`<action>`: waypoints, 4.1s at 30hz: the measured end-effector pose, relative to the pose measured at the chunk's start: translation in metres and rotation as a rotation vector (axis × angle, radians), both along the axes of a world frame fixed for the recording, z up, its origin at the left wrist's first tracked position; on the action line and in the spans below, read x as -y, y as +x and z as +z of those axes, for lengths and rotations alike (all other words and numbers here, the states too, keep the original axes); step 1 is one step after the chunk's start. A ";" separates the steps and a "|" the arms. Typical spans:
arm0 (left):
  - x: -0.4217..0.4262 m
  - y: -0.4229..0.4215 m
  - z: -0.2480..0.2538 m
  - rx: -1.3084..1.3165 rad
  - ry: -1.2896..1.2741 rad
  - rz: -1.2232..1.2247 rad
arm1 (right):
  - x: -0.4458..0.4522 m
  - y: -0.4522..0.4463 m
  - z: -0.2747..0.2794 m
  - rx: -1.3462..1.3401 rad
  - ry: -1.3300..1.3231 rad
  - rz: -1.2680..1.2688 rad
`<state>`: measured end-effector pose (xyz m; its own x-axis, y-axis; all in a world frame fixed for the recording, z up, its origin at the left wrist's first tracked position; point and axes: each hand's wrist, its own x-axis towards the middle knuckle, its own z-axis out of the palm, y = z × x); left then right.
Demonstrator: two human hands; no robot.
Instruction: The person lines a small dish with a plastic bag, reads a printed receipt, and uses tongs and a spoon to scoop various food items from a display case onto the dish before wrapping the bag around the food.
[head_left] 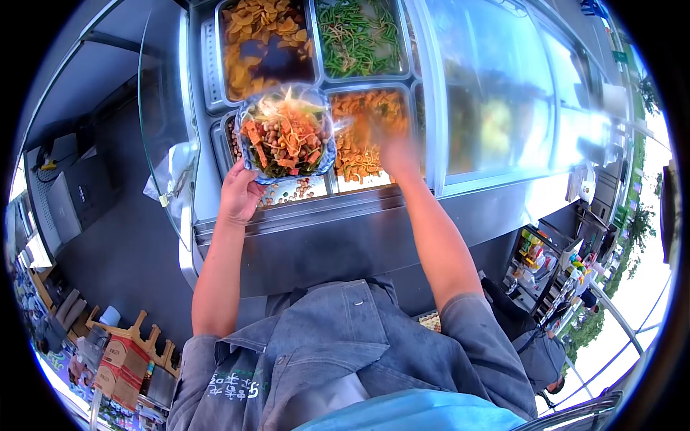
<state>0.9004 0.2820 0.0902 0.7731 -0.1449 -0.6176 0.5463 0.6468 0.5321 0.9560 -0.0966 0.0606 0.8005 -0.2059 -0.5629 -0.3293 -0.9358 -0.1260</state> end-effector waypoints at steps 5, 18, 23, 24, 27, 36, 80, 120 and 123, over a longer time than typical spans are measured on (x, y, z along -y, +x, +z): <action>0.001 0.005 -0.005 -0.007 0.003 -0.005 | 0.005 -0.030 0.091 0.052 0.064 -0.031; -0.005 0.028 -0.015 0.061 -0.097 -0.150 | -0.017 0.012 0.247 0.305 0.266 0.414; -0.009 0.029 -0.012 0.053 -0.120 -0.168 | -0.002 0.041 0.233 0.354 0.306 0.614; -0.004 0.033 0.016 0.057 -0.099 -0.180 | -0.001 0.043 0.238 0.360 0.302 0.620; -0.006 0.033 0.016 0.082 -0.118 -0.167 | -0.002 0.042 0.258 0.327 0.319 0.526; -0.008 0.031 0.024 0.098 -0.148 -0.151 | 0.003 0.009 0.218 0.554 0.399 0.498; -0.038 -0.022 0.069 -0.023 0.026 0.008 | -0.010 0.097 -0.056 0.926 -0.047 0.131; -0.047 -0.033 0.177 0.143 0.074 -0.575 | -0.060 -0.124 0.184 -0.095 1.951 -0.694; -0.042 -0.028 0.175 0.072 0.108 -0.540 | -0.056 -0.130 0.184 -0.109 1.961 -0.696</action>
